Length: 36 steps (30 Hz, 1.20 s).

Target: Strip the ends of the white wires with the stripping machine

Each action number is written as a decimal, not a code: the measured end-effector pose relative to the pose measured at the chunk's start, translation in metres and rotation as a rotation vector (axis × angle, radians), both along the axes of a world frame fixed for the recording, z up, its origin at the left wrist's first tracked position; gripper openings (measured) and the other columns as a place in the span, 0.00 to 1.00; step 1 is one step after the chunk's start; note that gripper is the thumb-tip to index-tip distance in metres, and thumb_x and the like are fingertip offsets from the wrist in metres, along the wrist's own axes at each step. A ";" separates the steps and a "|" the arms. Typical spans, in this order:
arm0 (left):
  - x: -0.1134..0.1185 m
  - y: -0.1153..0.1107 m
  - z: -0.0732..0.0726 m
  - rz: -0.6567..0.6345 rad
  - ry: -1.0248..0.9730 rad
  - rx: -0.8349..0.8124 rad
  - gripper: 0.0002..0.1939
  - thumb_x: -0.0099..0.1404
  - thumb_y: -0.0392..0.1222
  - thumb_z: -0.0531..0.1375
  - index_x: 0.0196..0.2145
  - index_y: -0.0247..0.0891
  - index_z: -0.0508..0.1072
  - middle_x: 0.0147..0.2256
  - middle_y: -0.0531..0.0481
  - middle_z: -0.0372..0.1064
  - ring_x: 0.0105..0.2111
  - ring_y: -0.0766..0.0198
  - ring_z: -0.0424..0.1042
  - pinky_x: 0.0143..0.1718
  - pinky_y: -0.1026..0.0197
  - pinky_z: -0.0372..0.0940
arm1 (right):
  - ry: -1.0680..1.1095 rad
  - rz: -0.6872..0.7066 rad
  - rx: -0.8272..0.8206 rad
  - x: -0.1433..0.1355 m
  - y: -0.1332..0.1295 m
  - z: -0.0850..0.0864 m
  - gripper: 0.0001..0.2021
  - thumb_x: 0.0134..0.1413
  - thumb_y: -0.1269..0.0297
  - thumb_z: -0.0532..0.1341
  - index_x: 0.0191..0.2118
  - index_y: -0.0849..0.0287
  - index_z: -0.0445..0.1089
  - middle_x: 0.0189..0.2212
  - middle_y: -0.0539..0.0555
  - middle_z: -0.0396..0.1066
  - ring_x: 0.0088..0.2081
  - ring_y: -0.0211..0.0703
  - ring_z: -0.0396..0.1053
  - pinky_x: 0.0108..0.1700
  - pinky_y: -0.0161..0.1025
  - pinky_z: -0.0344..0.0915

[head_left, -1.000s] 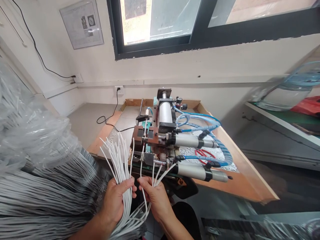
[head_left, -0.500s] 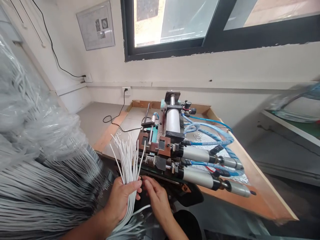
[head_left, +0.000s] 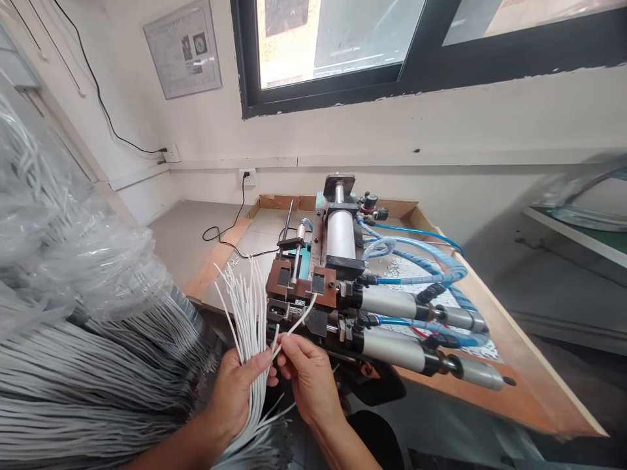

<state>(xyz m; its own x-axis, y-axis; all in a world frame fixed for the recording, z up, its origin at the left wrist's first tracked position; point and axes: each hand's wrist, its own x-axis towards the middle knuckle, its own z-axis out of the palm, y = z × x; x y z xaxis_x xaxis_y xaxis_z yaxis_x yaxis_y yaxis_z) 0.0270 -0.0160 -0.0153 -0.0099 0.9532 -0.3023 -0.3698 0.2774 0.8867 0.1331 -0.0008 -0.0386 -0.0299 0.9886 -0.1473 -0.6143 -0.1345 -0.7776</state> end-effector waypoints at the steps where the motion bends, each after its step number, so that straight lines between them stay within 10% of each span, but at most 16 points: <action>1: -0.001 0.000 0.000 0.006 0.006 0.016 0.09 0.49 0.40 0.65 0.27 0.31 0.75 0.22 0.48 0.70 0.22 0.66 0.66 0.26 0.63 0.63 | 0.001 0.008 0.007 0.000 0.000 0.002 0.11 0.42 0.59 0.64 0.22 0.62 0.72 0.13 0.46 0.59 0.16 0.30 0.51 0.19 0.31 0.46; 23: -0.007 0.011 0.002 0.172 0.009 -0.015 0.12 0.44 0.43 0.67 0.24 0.33 0.71 0.19 0.53 0.67 0.20 0.67 0.65 0.24 0.64 0.60 | 0.140 0.011 -0.233 0.003 0.015 -0.001 0.15 0.28 0.60 0.70 0.16 0.63 0.64 0.11 0.42 0.52 0.14 0.25 0.40 0.17 0.30 0.35; 36: -0.007 0.017 0.010 0.161 -0.005 0.072 0.14 0.39 0.34 0.68 0.27 0.33 0.74 0.25 0.50 0.71 0.19 0.70 0.62 0.20 0.66 0.56 | -0.492 0.089 0.146 0.013 -0.022 -0.027 0.10 0.44 0.59 0.62 0.21 0.59 0.73 0.19 0.49 0.61 0.24 0.38 0.56 0.27 0.34 0.53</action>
<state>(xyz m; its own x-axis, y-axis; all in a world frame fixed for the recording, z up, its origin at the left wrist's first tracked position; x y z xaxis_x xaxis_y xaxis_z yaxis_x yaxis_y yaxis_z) 0.0199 0.0009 -0.0058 -0.1628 0.9586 -0.2338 -0.4090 0.1500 0.9001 0.1460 -0.0229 -0.0654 -0.0768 0.9967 -0.0260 -0.1629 -0.0383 -0.9859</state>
